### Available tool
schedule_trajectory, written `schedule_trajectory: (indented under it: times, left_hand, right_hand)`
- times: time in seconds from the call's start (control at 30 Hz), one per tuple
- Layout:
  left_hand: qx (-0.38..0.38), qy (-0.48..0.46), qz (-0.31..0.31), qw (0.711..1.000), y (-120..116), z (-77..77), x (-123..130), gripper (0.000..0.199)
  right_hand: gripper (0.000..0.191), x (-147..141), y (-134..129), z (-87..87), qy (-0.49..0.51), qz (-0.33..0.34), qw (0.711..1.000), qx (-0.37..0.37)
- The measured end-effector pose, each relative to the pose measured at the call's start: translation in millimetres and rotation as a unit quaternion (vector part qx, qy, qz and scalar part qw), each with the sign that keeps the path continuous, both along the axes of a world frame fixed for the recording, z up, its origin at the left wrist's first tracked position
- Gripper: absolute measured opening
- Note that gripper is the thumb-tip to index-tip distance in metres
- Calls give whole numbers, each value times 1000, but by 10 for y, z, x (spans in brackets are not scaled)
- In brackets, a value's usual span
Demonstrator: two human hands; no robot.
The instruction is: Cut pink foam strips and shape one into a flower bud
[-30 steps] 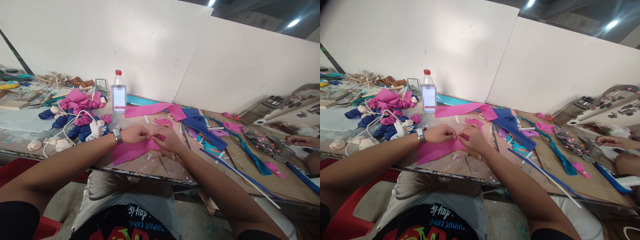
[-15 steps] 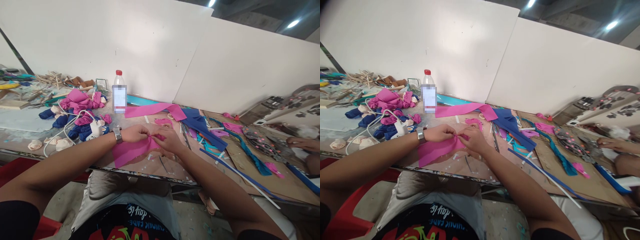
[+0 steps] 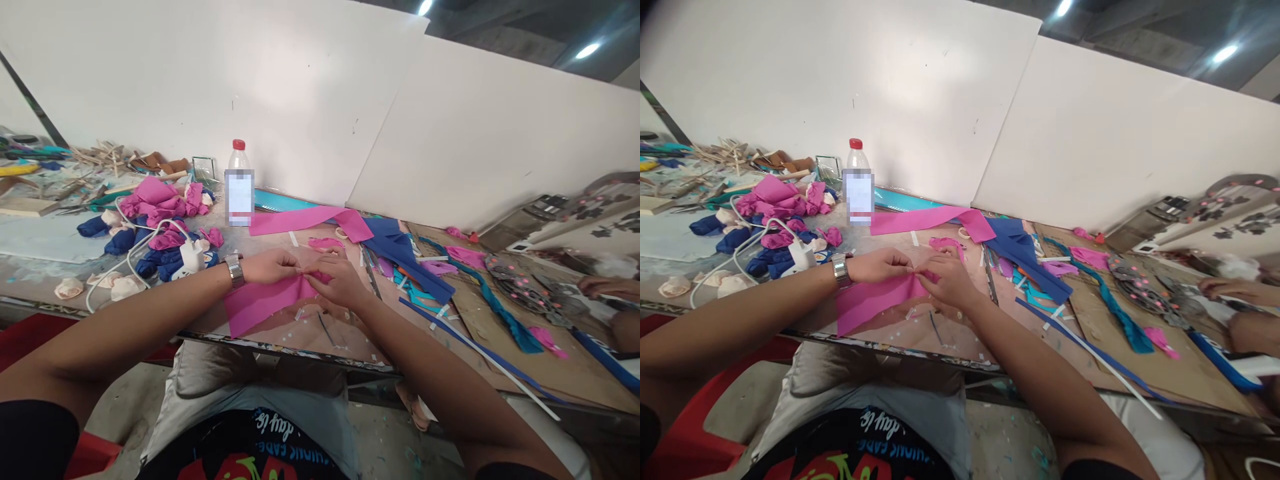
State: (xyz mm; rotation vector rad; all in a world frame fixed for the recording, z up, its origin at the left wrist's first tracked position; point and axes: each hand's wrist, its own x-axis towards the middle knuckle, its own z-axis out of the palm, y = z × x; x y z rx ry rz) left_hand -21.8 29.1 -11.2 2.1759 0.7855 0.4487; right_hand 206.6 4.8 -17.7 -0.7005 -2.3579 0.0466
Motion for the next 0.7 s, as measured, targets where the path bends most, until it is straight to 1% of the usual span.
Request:
schedule_trajectory:
  times: [0.17, 0.37, 0.53, 0.7]
  left_hand:
    - [16, 0, 5, 1000, 11, -26, -18, 37]
    - [22, 4, 20, 1000, 14, -16, -17, 36]
    - [22, -3, 12, 1000, 5, -3, -10, 34]
    - [64, 1, 30, 997, -36, 0, -7, 31]
  right_hand:
    - [6, -4, -9, 17, 3, -10, 1000, -5]
    - [6, -4, -19, 27, 1, -22, 1000, -17]
    - [7, -8, -16, 15, -1, -42, 999, -28]
    - [8, -13, 0, -10, 11, -64, 997, -34]
